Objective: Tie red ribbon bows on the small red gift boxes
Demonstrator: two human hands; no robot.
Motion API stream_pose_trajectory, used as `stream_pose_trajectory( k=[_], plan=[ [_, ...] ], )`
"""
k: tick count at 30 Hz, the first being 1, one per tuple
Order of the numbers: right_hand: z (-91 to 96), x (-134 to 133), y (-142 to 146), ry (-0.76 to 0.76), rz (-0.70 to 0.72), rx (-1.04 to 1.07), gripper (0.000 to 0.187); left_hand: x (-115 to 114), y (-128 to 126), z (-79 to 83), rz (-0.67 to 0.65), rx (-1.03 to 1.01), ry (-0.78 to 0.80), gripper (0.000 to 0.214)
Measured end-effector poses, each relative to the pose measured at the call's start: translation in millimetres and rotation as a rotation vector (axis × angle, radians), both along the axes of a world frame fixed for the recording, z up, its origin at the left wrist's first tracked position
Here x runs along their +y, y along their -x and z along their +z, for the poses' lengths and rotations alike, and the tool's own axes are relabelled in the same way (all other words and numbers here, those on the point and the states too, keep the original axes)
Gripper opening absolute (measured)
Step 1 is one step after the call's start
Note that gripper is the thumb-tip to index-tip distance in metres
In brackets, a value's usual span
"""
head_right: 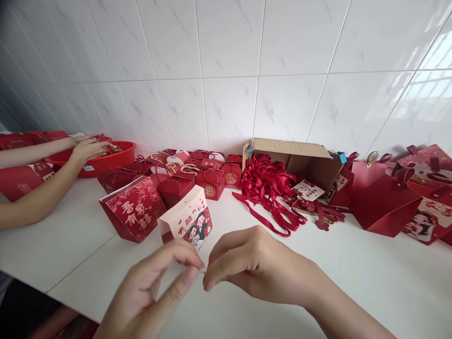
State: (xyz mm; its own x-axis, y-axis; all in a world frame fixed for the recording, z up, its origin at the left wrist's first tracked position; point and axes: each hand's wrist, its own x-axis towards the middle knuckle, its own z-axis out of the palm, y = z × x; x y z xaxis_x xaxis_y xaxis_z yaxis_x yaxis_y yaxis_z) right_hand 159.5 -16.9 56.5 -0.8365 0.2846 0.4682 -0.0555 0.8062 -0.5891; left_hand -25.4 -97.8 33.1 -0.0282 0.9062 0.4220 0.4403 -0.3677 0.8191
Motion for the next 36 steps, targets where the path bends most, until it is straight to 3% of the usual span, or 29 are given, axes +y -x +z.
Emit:
stream_pose_trajectory(
  k=[1, 4, 6, 8, 10, 15, 17, 20, 24, 27, 32, 36],
  plan=[
    [0.1, 1, 0, 0.026, -0.022, 0.024, 0.02, 3, 2, -2.0, 0.137, -0.051, -0.092, 0.011],
    [-0.2, 1, 1, 0.072, -0.083, 0.109, 0.016, 22, 9, -8.8, 0.594, -0.159, -0.299, 0.047],
    [-1.5, 2, 2, 0.098, -0.114, 0.142, 0.016, 39, 15, -14.2, 0.681, -0.17, -0.279, 0.069],
    [-3.8, 4, 4, 0.162, -0.122, 0.137, 0.012, 54, 18, -20.1, 0.609, -0.224, -0.177, 0.079],
    [-7.1, 7, 6, 0.244, -0.131, 0.126, 0.007, 64, 17, -25.8, 0.512, -0.319, -0.102, 0.076],
    [-17.2, 22, 7, 0.332, -0.23, 0.231, 0.005, 64, 3, -34.3, 0.387, -0.474, -0.135, 0.07],
    [-20.7, 28, 7, 0.33, -0.294, 0.263, 0.007, 61, 1, -35.4, 0.332, -0.433, -0.136, 0.06],
    [-24.0, 34, 7, 0.354, -0.309, 0.258, 0.01, 57, 3, -35.7, 0.318, -0.318, -0.062, 0.028],
    [-24.7, 33, 7, 0.425, -0.243, 0.206, 0.013, 55, 6, -35.2, 0.315, -0.245, -0.036, 0.02],
    [-25.7, 29, 10, 0.37, -0.292, 0.172, 0.013, 55, 4, -34.3, 0.305, -0.246, -0.068, 0.018],
    [-31.9, 26, 18, 0.177, -0.471, 0.128, 0.013, 56, -4, -34.2, 0.182, -0.357, 0.039, 0.021],
    [-38.2, 29, 22, 0.066, -0.485, 0.135, 0.013, 57, -4, -38.8, 0.129, -0.39, 0.074, 0.021]
  ],
)
